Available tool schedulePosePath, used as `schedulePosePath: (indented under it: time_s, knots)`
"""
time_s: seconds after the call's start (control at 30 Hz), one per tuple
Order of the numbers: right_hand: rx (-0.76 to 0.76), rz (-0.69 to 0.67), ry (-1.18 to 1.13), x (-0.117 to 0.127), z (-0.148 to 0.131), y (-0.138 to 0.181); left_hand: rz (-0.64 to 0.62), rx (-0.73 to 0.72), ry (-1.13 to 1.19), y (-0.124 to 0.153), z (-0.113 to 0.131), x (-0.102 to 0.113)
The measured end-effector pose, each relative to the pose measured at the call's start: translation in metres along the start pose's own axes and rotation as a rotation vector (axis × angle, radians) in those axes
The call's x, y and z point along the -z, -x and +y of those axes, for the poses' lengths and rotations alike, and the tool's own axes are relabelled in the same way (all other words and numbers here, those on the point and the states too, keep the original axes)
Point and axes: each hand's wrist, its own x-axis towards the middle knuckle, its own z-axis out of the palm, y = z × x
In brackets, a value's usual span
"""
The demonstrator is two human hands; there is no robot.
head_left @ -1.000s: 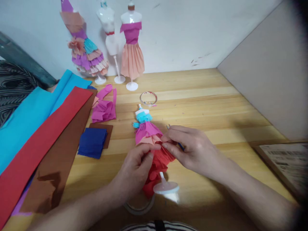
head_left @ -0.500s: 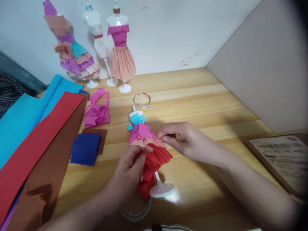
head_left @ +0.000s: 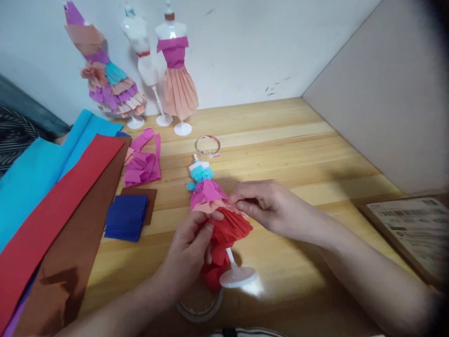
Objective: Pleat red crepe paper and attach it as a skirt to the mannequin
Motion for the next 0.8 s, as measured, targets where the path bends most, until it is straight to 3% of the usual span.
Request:
schedulePosePath:
  time_s: [0.17,0.37,0.53,0.67,0.8]
  knots:
    - [0.037,0.170,0.028,-0.001,-0.009,0.004,-0.035,-0.051,-0.070,-0.001,-0.002,0.003]
    - [0.031,0.138,0.303,-0.020,-0.011,0.005,-0.084,-0.130,-0.138,-0.004,0.001,0.003]
    - [0.043,0.143,0.341,-0.026,-0.011,0.007,-0.104,-0.130,-0.190,-0.003,0.002,0.004]
    - [0.155,0.224,0.333,-0.022,-0.017,0.011,-0.097,-0.145,-0.183,-0.003,0.004,0.003]
    - [0.326,0.155,0.327,-0.021,-0.020,0.012,-0.069,-0.152,-0.177,-0.003,0.003,0.003]
